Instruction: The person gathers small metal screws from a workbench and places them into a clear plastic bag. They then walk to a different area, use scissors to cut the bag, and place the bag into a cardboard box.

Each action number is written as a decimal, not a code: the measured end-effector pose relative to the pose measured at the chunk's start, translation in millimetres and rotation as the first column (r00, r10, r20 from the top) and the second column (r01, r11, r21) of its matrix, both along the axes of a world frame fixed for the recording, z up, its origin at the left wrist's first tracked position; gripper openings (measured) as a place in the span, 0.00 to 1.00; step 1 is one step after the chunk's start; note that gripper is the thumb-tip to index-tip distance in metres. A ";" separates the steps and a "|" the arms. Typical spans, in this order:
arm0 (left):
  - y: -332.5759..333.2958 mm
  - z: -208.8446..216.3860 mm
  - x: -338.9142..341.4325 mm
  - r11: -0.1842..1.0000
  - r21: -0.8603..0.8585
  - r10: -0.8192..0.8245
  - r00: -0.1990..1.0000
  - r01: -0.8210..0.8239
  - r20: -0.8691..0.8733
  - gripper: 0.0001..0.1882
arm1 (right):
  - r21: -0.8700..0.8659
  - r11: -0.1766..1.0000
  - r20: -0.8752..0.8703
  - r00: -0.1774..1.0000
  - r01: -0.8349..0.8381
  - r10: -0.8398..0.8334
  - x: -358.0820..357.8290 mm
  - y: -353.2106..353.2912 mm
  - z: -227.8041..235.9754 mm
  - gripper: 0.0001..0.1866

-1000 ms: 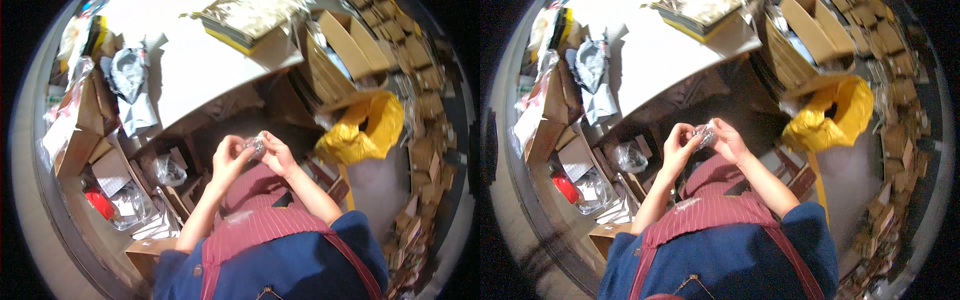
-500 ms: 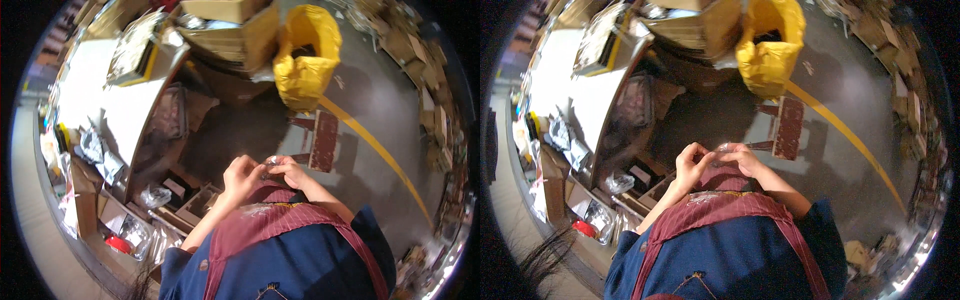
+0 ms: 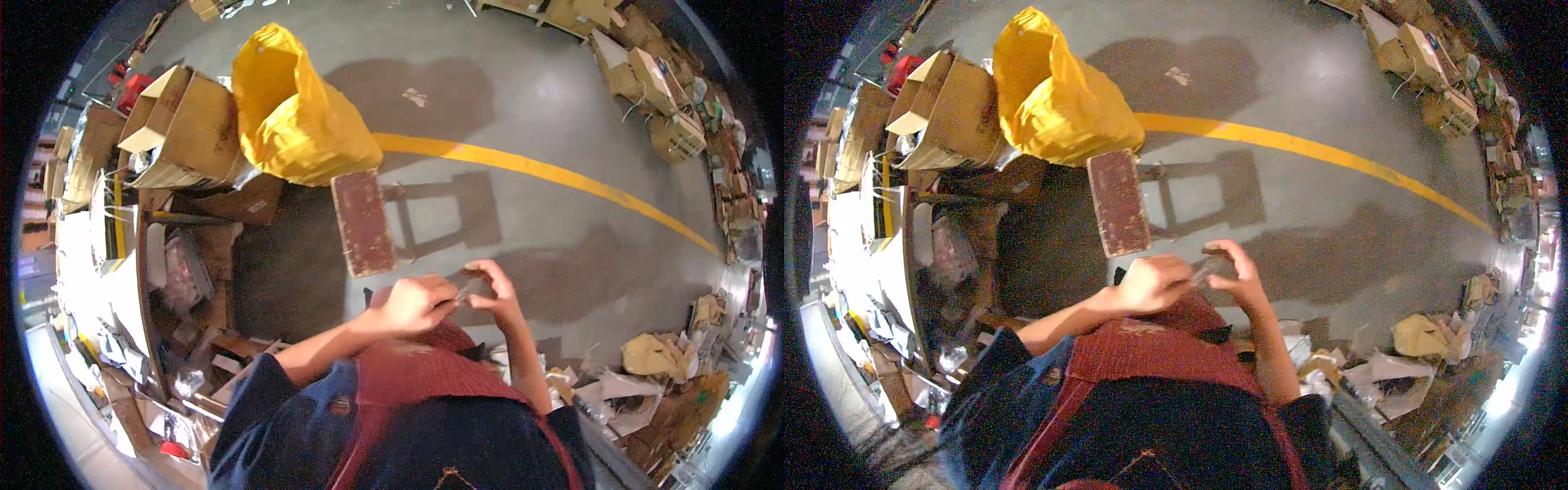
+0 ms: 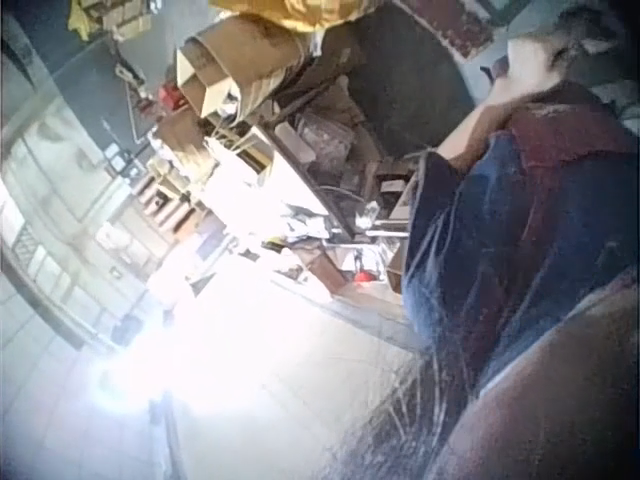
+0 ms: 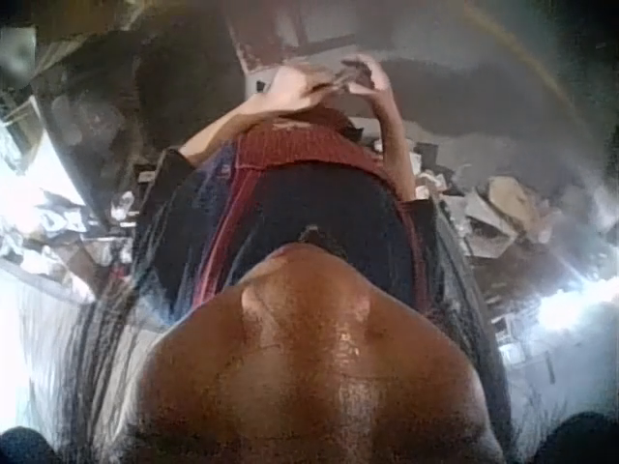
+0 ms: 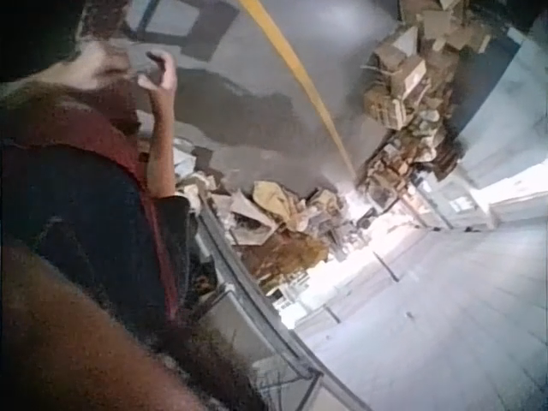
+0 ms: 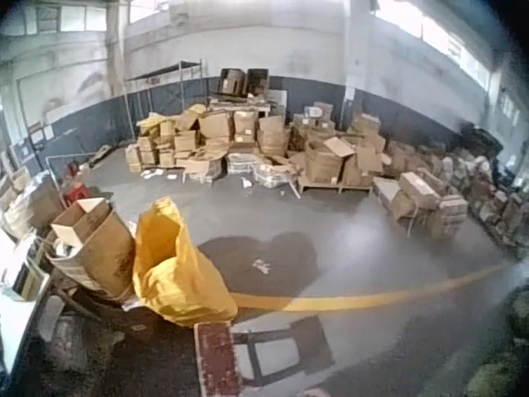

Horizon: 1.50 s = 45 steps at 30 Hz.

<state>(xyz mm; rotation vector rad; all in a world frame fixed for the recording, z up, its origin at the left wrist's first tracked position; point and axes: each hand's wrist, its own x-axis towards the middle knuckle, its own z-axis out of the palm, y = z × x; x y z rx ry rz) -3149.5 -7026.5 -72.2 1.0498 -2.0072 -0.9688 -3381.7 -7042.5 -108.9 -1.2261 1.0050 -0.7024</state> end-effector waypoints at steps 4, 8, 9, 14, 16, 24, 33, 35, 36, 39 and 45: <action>-61.8 -20.8 -20.4 0.997 0.061 -0.043 0.994 0.038 0.099 0.08 | -0.211 0.943 -0.203 0.955 -0.257 0.215 -10.5 -70.9 6.0 0.17; -141.3 -23.2 -12.3 0.994 0.097 0.050 0.997 -0.055 0.056 0.08 | -0.103 0.961 -0.261 0.940 -0.255 0.221 -0.1 -153.5 9.2 0.11; -161.8 -28.0 -11.5 0.984 0.158 0.073 0.996 -0.081 0.054 0.09 | -0.143 0.963 -0.277 0.944 -0.228 0.182 2.7 -173.7 4.3 0.09; -284.9 -90.0 1.6 0.853 0.479 0.179 0.978 -0.207 0.104 0.12 | -0.081 0.985 -0.342 0.933 -0.151 0.115 1.4 -298.8 -49.4 0.07; -349.0 -97.5 12.8 0.836 0.463 0.243 0.955 -0.294 0.168 0.14 | -0.122 0.990 -0.466 0.885 -0.065 0.001 0.5 -356.2 -69.6 0.07; -597.5 -21.6 107.2 0.669 0.617 0.525 0.851 -0.415 0.003 0.14 | -0.215 0.968 -0.349 0.936 -0.127 0.045 75.4 -660.3 0.6 0.05; -801.3 4.4 203.6 0.616 0.784 0.677 0.457 0.077 -0.577 0.25 | 0.063 0.938 0.125 0.935 -0.341 0.332 269.2 -917.5 61.8 0.06; -832.2 0.9 237.8 0.602 0.798 0.743 0.362 0.007 -0.563 0.21 | 0.044 0.859 0.101 0.858 -0.510 0.504 321.2 -971.6 67.9 0.06; -843.2 0.8 253.0 0.591 0.806 0.789 0.232 -0.029 -0.569 0.17 | 0.036 0.807 0.064 0.807 -0.590 0.587 351.2 -997.2 71.3 0.05; -862.8 -15.2 307.1 0.546 0.788 0.837 0.154 -0.286 -0.524 0.15 | -0.007 0.608 0.007 0.608 -0.794 0.794 444.6 -1052.0 77.1 0.06; -892.4 -26.6 420.4 0.357 0.878 0.871 -0.226 -0.317 -0.436 0.14 | -0.144 0.181 -0.224 0.210 -0.973 0.952 644.7 -1102.0 66.8 0.09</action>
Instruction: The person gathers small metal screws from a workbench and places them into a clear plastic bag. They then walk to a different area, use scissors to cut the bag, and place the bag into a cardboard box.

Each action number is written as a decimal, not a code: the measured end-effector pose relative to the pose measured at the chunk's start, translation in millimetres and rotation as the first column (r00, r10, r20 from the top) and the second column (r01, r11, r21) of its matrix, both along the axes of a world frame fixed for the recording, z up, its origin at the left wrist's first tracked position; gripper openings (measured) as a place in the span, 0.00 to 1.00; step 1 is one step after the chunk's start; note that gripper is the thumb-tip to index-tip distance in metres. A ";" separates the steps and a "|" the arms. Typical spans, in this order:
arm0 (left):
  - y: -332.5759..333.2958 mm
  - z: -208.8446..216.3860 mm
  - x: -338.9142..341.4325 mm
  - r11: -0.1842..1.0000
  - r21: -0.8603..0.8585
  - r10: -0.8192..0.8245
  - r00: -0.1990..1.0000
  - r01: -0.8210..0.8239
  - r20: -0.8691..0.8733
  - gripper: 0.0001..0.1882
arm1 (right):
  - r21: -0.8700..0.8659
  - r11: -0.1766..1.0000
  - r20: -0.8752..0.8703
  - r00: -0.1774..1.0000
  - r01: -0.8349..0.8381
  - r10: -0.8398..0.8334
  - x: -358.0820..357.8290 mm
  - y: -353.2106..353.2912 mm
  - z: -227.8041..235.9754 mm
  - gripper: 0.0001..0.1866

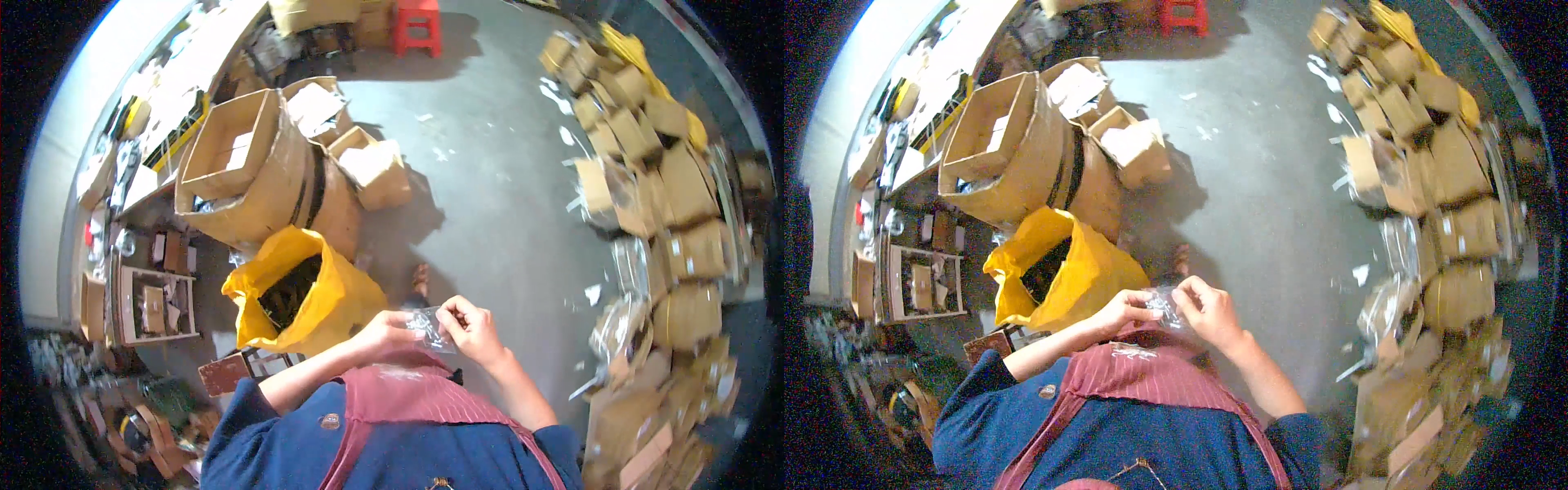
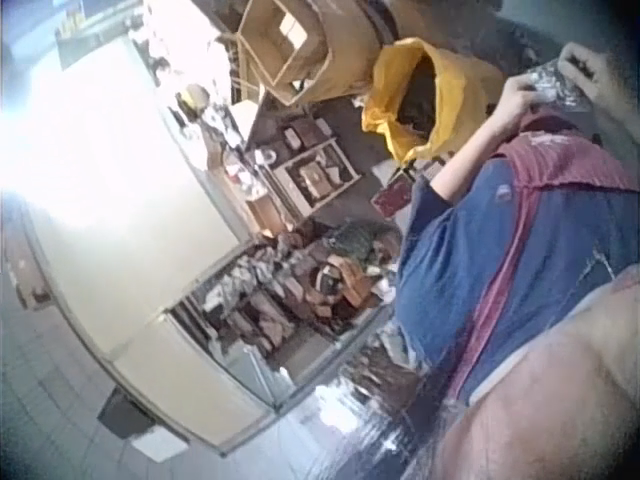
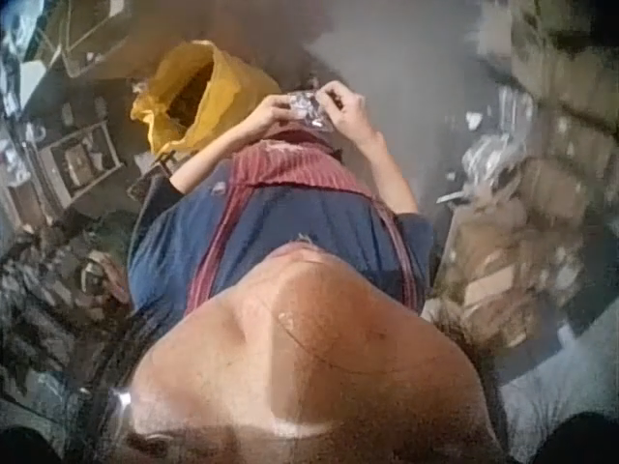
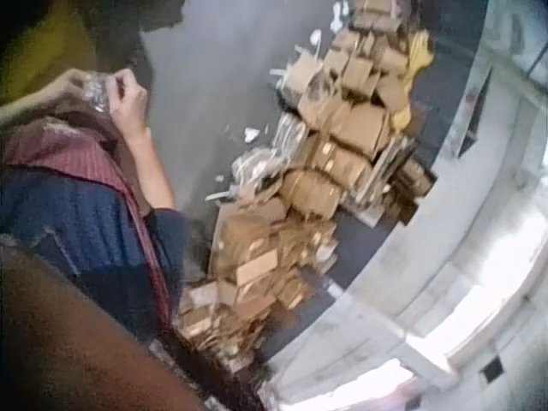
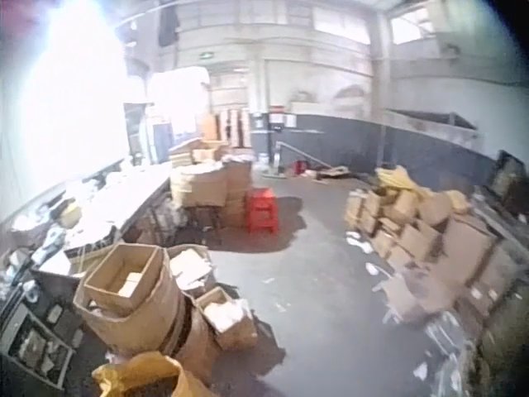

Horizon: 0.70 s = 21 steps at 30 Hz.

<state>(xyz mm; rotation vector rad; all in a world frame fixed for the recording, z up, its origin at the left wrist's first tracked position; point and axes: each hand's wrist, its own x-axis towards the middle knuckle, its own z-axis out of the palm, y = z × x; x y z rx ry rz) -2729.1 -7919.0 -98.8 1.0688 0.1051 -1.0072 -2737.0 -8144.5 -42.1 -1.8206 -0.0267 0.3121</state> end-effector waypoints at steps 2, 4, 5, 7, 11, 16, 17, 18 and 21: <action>-12.6 -7.5 53.2 0.999 0.002 0.036 0.999 -0.036 -0.002 0.13 | -0.023 0.999 0.021 0.999 -0.033 0.033 67.4 -5.0 -10.8 0.08; -31.4 26.8 118.3 0.994 0.092 0.060 0.997 -0.065 0.051 0.15 | -0.123 0.990 0.082 0.994 -0.062 0.072 135.1 -16.7 -10.6 0.07; -40.3 25.8 158.6 0.994 0.034 0.104 0.993 -0.106 0.049 0.15 | -0.131 0.991 0.156 0.987 -0.024 0.044 169.4 -20.2 -7.4 0.04; -62.2 33.9 224.3 0.994 0.066 0.075 0.987 -0.085 0.142 0.15 | -0.175 0.984 0.286 0.955 -0.025 0.075 231.1 -36.4 7.3 0.03; -102.1 42.2 358.7 0.955 0.297 -0.094 0.920 -0.026 0.382 0.26 | -0.312 0.950 0.613 0.763 -0.003 0.203 364.1 -76.6 36.0 0.04; -151.9 66.6 524.8 0.869 0.473 -0.197 0.775 -0.146 0.601 0.31 | -0.369 0.929 0.513 0.839 0.024 0.183 507.0 -138.9 27.9 0.15; -163.1 68.1 557.4 0.875 0.452 -0.194 0.729 -0.175 0.657 0.31 | -0.392 0.920 0.527 0.819 -0.002 0.226 537.2 -149.0 24.3 0.18; -173.8 68.0 590.5 0.880 0.430 -0.189 0.682 -0.203 0.707 0.32 | -0.402 0.914 0.564 0.773 -0.051 0.290 570.3 -156.4 18.7 0.18; -206.3 42.9 687.7 0.892 0.382 -0.173 0.599 -0.241 0.782 0.22 | -0.448 0.876 0.641 0.618 -0.181 0.455 679.7 -178.8 9.4 0.17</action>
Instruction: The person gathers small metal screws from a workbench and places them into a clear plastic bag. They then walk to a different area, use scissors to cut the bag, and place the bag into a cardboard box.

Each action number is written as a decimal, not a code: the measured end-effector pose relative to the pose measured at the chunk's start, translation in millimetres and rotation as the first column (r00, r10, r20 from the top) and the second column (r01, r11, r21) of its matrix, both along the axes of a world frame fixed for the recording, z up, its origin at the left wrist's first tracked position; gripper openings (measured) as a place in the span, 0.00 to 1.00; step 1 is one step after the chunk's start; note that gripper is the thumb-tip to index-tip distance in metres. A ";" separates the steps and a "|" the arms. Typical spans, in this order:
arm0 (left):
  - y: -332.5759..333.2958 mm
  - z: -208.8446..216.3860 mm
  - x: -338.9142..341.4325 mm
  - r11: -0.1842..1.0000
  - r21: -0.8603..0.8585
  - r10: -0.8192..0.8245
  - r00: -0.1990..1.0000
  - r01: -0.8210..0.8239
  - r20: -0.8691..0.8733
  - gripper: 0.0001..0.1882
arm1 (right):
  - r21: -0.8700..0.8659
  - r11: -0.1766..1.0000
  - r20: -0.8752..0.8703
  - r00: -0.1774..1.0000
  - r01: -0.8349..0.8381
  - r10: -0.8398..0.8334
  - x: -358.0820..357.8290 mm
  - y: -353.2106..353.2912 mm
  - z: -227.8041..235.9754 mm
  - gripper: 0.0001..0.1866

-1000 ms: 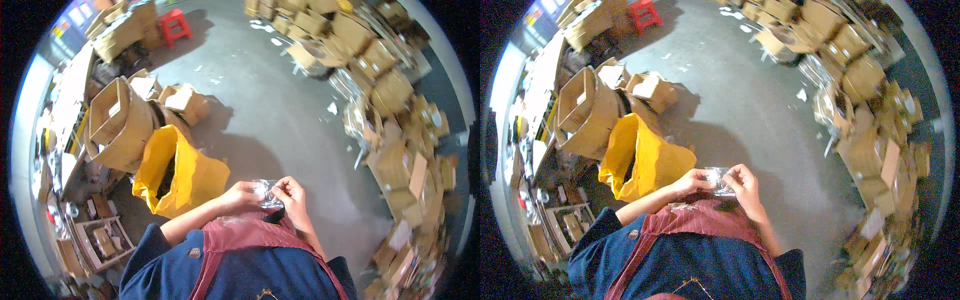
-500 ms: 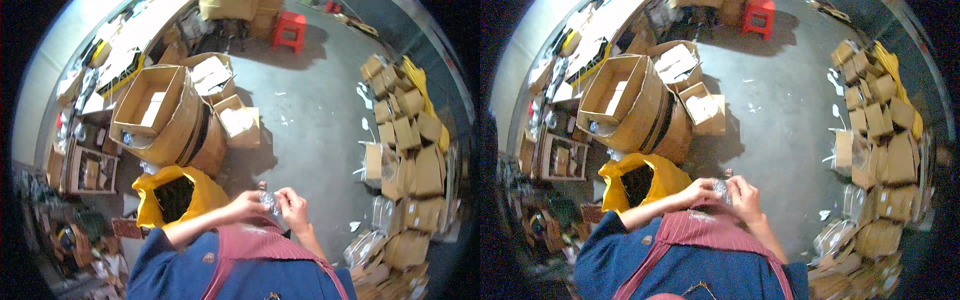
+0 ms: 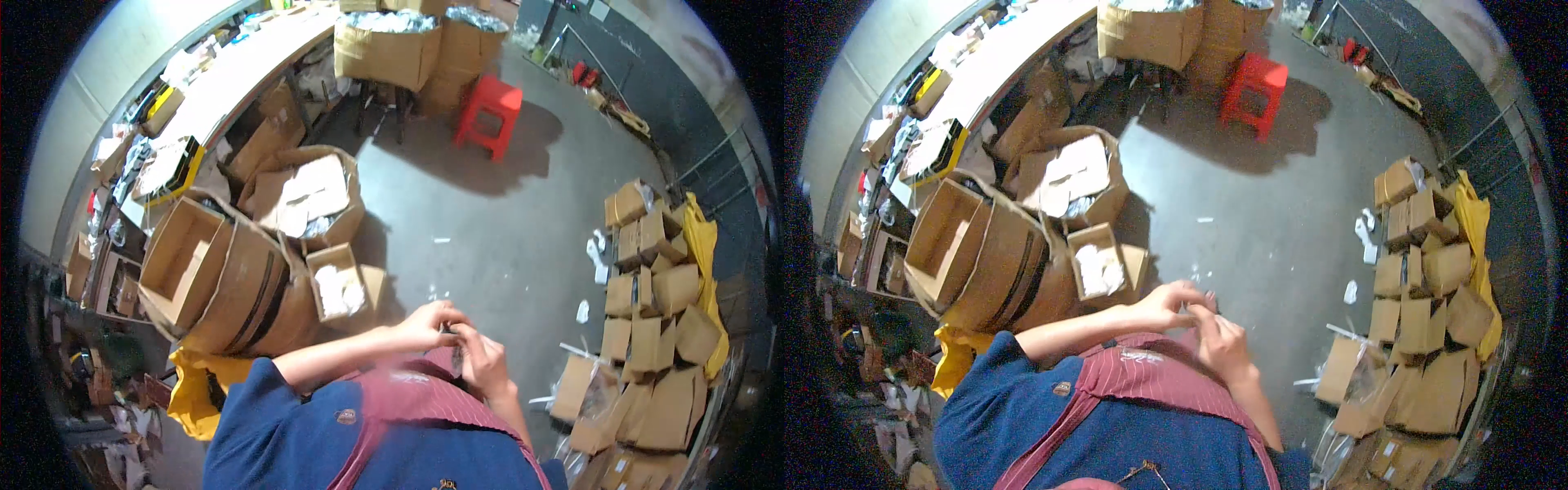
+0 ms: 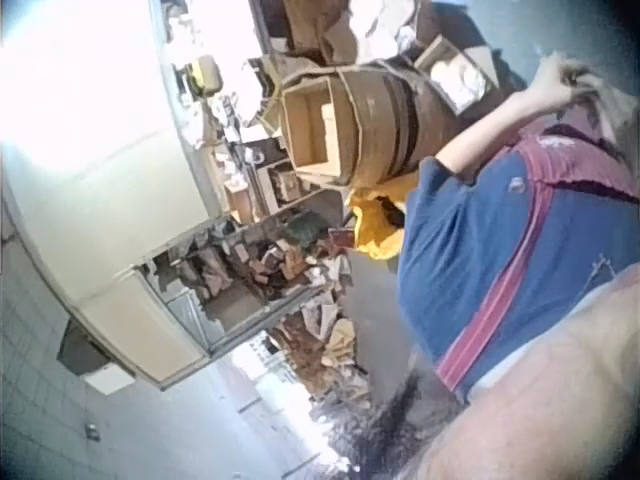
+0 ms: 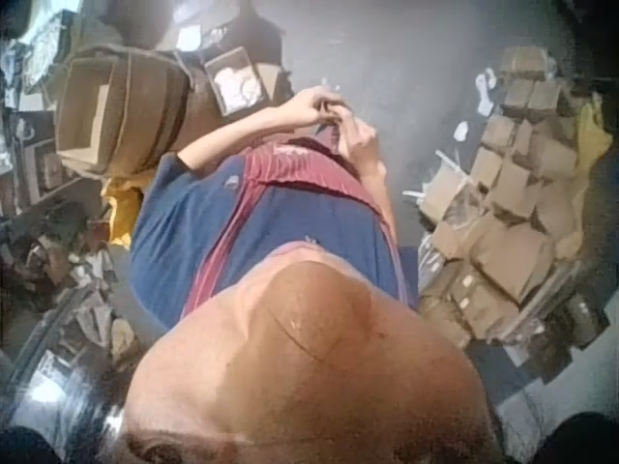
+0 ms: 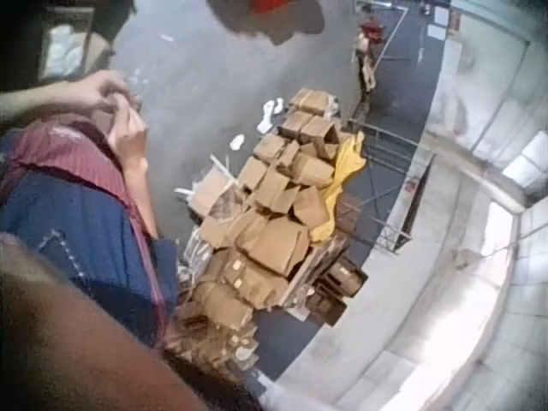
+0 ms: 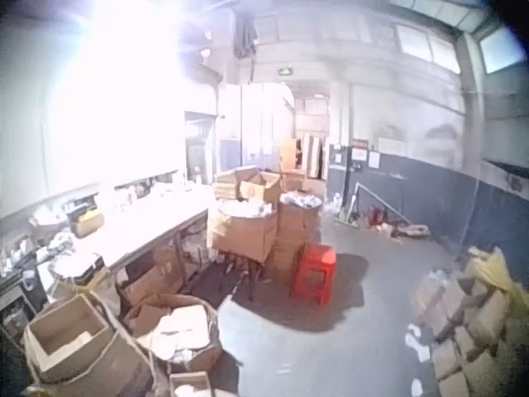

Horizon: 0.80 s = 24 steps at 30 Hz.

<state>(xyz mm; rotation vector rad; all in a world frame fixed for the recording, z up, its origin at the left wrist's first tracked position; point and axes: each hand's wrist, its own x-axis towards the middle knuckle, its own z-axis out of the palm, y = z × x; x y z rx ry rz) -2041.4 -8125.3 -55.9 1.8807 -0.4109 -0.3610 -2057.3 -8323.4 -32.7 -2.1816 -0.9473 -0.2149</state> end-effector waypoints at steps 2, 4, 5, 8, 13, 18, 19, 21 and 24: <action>-10.2 10.9 33.1 0.986 -0.070 0.159 0.985 -0.154 0.071 0.11 | -0.010 0.994 0.057 0.993 -0.105 0.106 60.9 -3.1 15.8 0.17; -10.1 29.0 74.8 0.982 -0.013 0.186 0.976 -0.186 0.114 0.11 | -0.009 0.987 0.002 0.987 -0.161 0.161 118.2 -11.2 27.5 0.16; -7.0 35.9 96.3 0.979 -0.002 0.204 0.970 -0.205 0.135 0.11 | 0.000 0.982 -0.024 0.982 -0.188 0.188 147.2 -11.2 31.4 0.15; 2.5 41.2 146.6 0.952 0.027 0.295 0.940 -0.304 0.171 0.11 | -0.006 0.960 -0.057 0.959 -0.279 0.278 226.3 -0.1 32.9 0.14; 45.9 17.1 228.7 0.826 -0.062 0.558 0.799 -0.560 0.224 0.12 | 0.057 0.906 -0.035 0.906 -0.419 0.421 342.7 69.2 31.6 0.16; 131.5 -4.3 316.9 0.647 -0.016 0.750 0.631 -0.763 0.198 0.10 | 0.212 0.835 -0.107 0.837 -0.508 0.537 466.2 172.9 21.7 0.12; 146.1 -12.9 333.7 0.608 -0.043 0.787 0.594 -0.793 0.166 0.10 | 0.248 0.805 -0.089 0.814 -0.540 0.573 491.3 196.1 22.5 0.11; 184.5 -21.7 371.4 0.518 -0.088 0.854 0.510 -0.851 0.102 0.09 | 0.247 0.762 -0.067 0.774 -0.599 0.630 540.1 244.5 30.4 0.06; 256.6 -10.9 429.4 0.456 -0.026 0.876 0.444 -0.890 0.187 0.09 | 0.165 0.691 -0.017 0.699 -0.703 0.715 612.7 324.0 57.8 0.06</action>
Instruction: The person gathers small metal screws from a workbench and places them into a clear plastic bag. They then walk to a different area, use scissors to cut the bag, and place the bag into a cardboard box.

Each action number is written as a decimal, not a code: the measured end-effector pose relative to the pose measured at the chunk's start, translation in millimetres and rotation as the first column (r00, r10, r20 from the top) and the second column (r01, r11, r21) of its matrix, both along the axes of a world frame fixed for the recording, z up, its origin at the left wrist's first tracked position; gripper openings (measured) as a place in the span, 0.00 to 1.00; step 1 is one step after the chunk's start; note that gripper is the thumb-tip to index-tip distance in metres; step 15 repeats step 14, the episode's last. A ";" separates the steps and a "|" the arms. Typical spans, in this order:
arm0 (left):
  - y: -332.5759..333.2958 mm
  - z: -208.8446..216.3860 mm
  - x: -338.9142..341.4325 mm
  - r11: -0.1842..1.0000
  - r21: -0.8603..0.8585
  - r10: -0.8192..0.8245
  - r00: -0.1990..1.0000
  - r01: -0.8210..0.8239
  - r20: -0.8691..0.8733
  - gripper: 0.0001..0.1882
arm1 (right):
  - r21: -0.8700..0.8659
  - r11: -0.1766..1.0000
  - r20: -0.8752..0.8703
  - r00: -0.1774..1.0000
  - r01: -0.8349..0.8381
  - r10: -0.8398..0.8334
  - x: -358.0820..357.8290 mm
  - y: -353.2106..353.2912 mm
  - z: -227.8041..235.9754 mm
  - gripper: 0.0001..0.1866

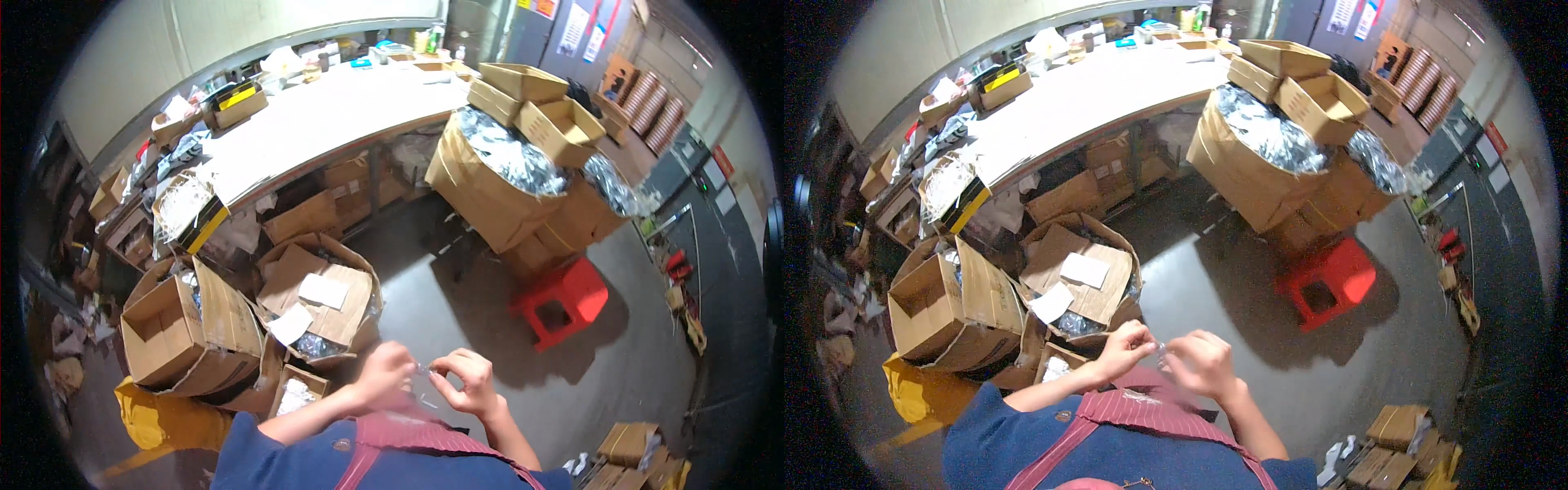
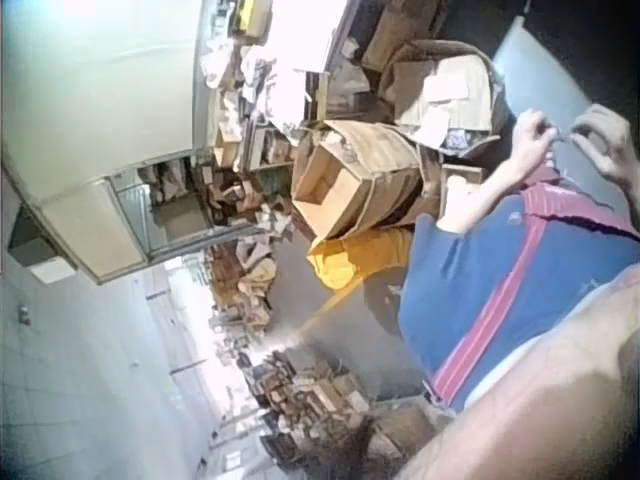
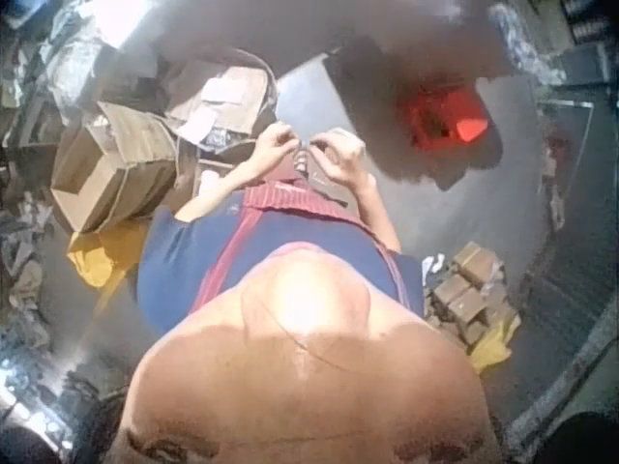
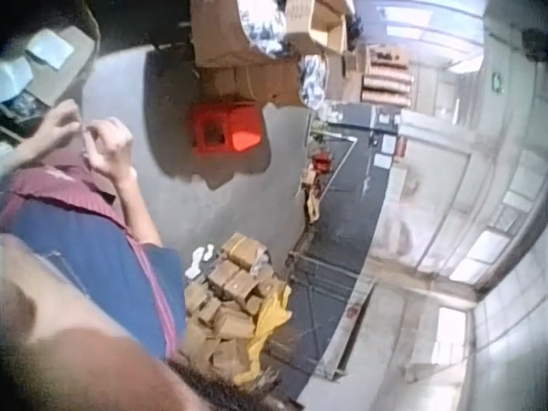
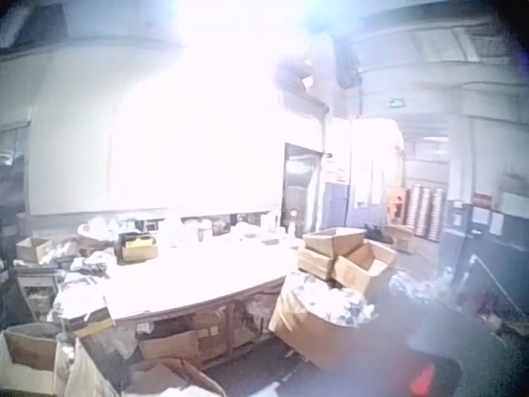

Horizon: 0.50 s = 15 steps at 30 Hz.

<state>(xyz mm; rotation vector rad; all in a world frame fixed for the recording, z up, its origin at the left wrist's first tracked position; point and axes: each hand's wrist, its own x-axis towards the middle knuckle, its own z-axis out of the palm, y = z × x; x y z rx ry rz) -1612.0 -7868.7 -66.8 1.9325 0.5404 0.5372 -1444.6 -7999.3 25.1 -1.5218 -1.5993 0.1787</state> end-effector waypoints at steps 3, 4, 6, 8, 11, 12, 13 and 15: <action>62.6 16.1 49.1 0.999 0.012 0.034 0.997 -0.033 -0.067 0.09 | 0.004 0.996 0.037 0.995 -0.090 0.090 58.6 68.8 10.5 0.05; 82.6 22.4 66.6 0.999 0.006 0.048 0.997 -0.048 -0.065 0.08 | -0.005 0.995 0.042 0.994 -0.104 0.104 77.4 90.2 7.7 0.06; 122.8 25.8 100.7 0.996 -0.017 0.081 0.996 -0.082 -0.043 0.08 | 0.003 0.993 0.014 0.992 -0.122 0.122 113.1 132.3 -7.0 0.06; 163.1 19.6 139.2 0.994 -0.052 0.100 0.995 -0.099 0.000 0.07 | 0.037 0.993 -0.046 0.993 -0.110 0.112 151.6 169.3 -39.8 0.05; 232.5 -27.0 183.1 0.978 -0.072 0.196 0.981 -0.196 0.000 0.07 | -0.029 0.995 -0.109 0.989 -0.100 0.096 211.6 228.1 -58.4 0.03; 251.4 -16.7 196.9 0.953 -0.157 0.265 0.964 -0.261 0.006 0.05 | -0.059 0.986 -0.121 0.981 -0.157 0.149 237.4 248.1 -64.1 0.03; 274.3 -20.9 212.7 0.894 -0.342 0.328 0.943 -0.291 0.055 0.03 | -0.119 0.980 -0.106 0.984 -0.159 0.147 266.0 265.1 -71.2 0.04; 293.9 -17.9 225.3 0.852 -0.418 0.358 0.933 -0.316 0.025 0.02 | -0.178 0.975 -0.114 0.987 -0.134 0.115 291.0 279.4 -75.3 0.05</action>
